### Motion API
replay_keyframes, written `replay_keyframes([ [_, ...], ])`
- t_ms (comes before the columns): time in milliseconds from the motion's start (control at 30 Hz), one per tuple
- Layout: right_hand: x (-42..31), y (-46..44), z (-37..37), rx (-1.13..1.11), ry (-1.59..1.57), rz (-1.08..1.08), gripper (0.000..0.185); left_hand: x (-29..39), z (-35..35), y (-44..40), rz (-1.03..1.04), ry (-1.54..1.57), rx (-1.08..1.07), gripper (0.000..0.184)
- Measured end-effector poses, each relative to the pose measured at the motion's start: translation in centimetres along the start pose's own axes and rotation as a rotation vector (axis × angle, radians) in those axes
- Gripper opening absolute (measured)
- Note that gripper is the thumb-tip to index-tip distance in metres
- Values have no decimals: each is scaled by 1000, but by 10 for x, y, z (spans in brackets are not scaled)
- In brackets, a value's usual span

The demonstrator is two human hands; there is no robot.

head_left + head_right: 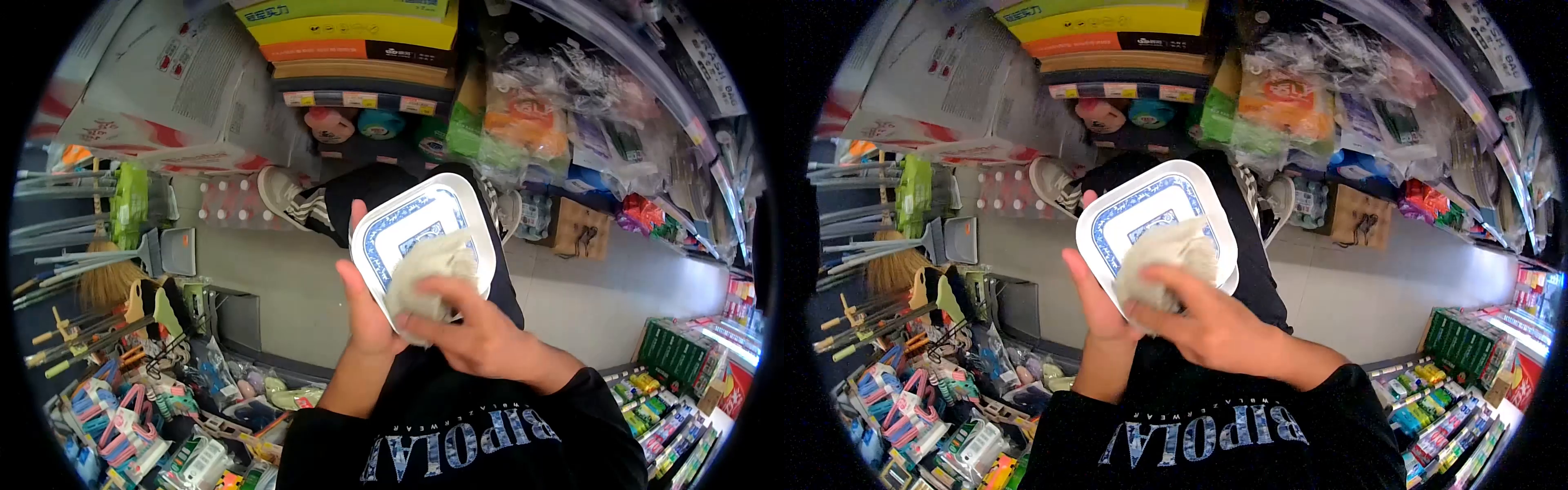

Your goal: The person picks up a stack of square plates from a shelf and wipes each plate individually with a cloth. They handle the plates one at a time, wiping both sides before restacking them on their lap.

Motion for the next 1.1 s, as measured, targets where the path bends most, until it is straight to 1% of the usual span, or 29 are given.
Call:
replay_keyframes([
  [33, -1, 1, 7, 13, -62, -73, 57, -1, 3, 4, -28, -38, 10, 81],
  [67, 1, 1, 7, 33, -8, -63, 56, -2, 6, 6, -57, -77, 18, 79],
  [100, 4, -2, 6, 54, 45, -48, 55, -3, 10, 6, -72, -20, 16, 76],
  [133, 7, -6, 4, 73, 97, -31, 54, -6, 9, 10, -110, -10, 22, 79],
  [167, 10, -17, -4, 105, 350, -26, 51, -9, 6, 12, -144, 0, 25, 82],
  [233, 17, -35, -20, 229, 403, 82, 43, -18, 4, 14, -174, 6, 62, 86],
  [267, 22, -40, -25, 292, 407, 128, 40, -21, 4, 17, -214, 9, 17, 89],
  [333, 31, -40, -27, 265, 370, 172, 37, -19, 9, 20, -192, -149, -74, 82],
  [367, 34, -39, -28, 251, 351, 190, 36, -17, 10, 20, -168, -113, -62, 82],
  [433, 43, -34, -34, 270, 445, 215, 36, -11, 11, 17, -112, -37, -39, 81],
  [467, 47, -31, -37, 277, 492, 226, 36, -8, 12, 16, -108, -28, -64, 81],
  [500, 51, -26, -37, 268, 445, 262, 36, -4, 11, 15, -103, -21, -88, 81],
  [533, 47, -24, -37, 251, 452, 250, 36, -1, 12, 14, -101, -14, -111, 81],
  [567, 42, -22, -38, 234, 461, 239, 36, -1, 12, 15, -108, -3, -43, 89],
  [600, 39, -19, -39, 218, 472, 228, 36, 1, 14, 14, -83, -2, -37, 88],
  [633, 37, -14, -37, 159, 505, 181, 38, 2, 15, 13, -60, -1, -34, 88],
  [733, 17, -4, -33, -54, 407, 216, 41, 15, 12, 6, 12, -8, -24, 86],
  [767, 10, 2, -30, -127, 382, 209, 45, 20, 12, 4, 25, -17, -22, 85],
  [867, -2, 8, -20, -174, 256, 211, 53, 24, 12, 0, 54, -16, -7, 83],
  [1000, -14, 12, -2, -149, 181, -30, 54, 13, -1, 2, -5, 15, 50, 81],
  [1033, -18, 9, 0, -140, 165, -91, 54, 12, 4, 4, 5, -62, 69, 81],
  [1067, -21, 6, 2, -132, 151, -150, 54, 11, 0, 8, 4, -41, 120, 81],
  [1100, -21, 5, 6, -124, 93, -141, 55, 10, -8, 12, 1, -20, 172, 81],
])
Point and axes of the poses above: each hand's wrist, its own y-axis away from the middle knuckle, its own z-axis out of the palm, x = y × z, the point moved 4 cm from there along -y, towards the middle knuckle, and after that the axes turned 13 degrees about y, right-handed, at the moved point
